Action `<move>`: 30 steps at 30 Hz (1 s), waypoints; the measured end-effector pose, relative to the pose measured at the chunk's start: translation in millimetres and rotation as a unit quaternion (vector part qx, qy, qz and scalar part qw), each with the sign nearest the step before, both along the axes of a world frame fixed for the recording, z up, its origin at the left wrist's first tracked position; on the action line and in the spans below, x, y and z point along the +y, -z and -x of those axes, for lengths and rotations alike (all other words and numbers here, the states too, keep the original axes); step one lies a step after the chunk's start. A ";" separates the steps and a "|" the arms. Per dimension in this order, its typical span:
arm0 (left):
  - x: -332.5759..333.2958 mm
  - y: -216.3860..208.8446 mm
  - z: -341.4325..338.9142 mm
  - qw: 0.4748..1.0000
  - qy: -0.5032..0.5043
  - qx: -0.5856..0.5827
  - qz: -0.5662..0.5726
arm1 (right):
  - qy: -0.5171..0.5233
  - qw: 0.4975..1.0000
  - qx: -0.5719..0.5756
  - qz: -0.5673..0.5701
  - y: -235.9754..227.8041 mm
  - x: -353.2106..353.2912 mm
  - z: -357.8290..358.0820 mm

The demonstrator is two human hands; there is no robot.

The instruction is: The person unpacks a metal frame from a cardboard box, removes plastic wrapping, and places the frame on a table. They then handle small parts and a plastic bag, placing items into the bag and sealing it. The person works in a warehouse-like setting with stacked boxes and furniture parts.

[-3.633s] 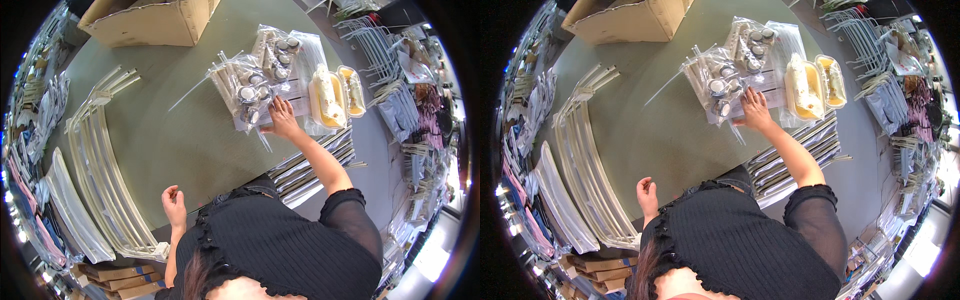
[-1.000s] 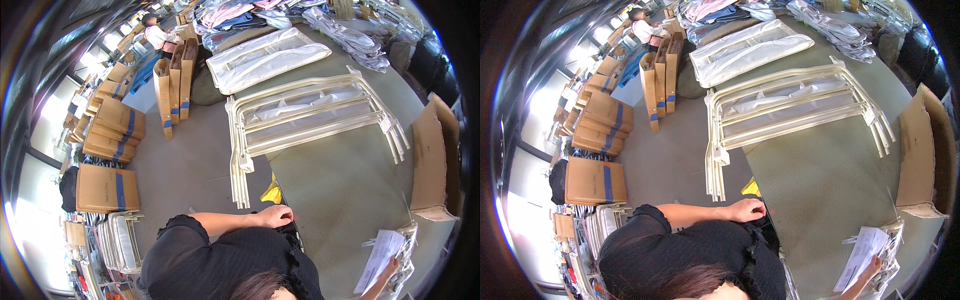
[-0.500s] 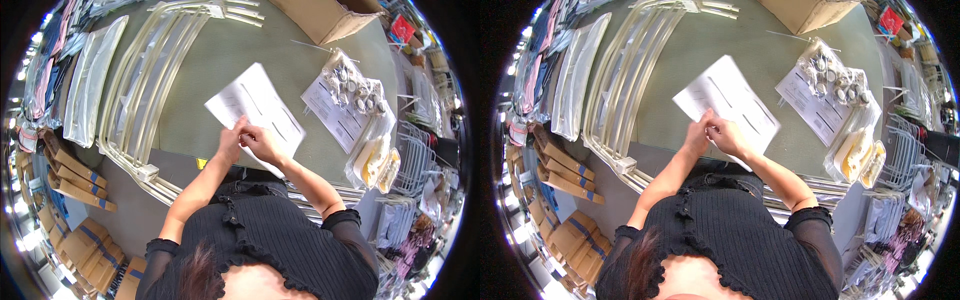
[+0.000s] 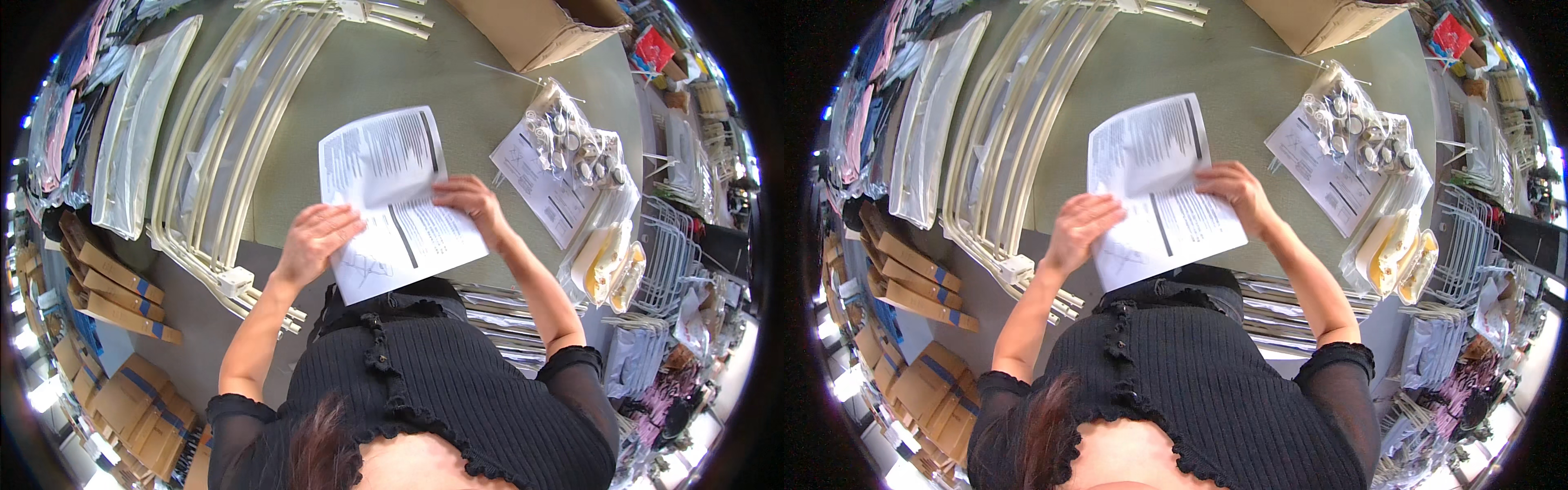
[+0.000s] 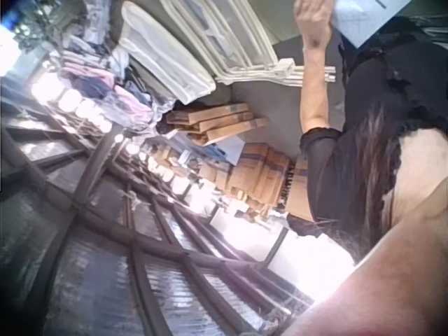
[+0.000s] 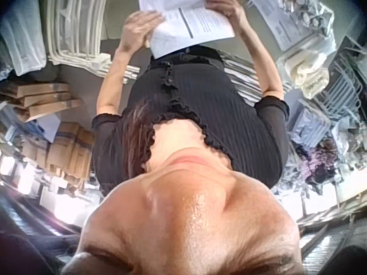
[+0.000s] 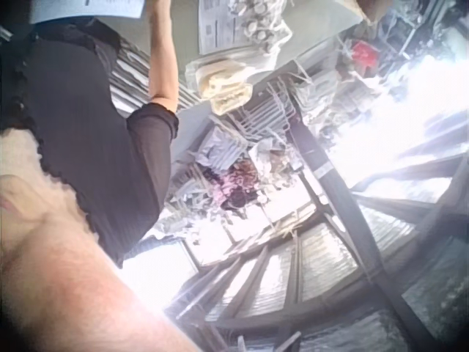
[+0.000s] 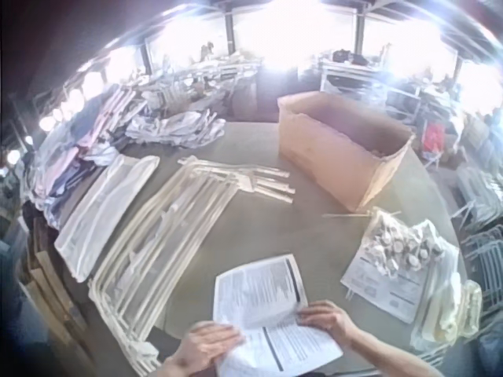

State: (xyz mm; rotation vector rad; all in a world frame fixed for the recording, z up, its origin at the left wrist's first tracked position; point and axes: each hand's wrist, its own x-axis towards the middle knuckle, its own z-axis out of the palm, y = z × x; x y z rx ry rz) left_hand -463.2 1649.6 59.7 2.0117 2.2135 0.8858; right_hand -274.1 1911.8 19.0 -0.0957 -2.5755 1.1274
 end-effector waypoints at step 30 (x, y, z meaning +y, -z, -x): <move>56.0 147.7 -41.1 0.975 -0.184 -0.119 0.042 | 0.311 0.909 -0.273 -0.054 86.6 -45.1 17.0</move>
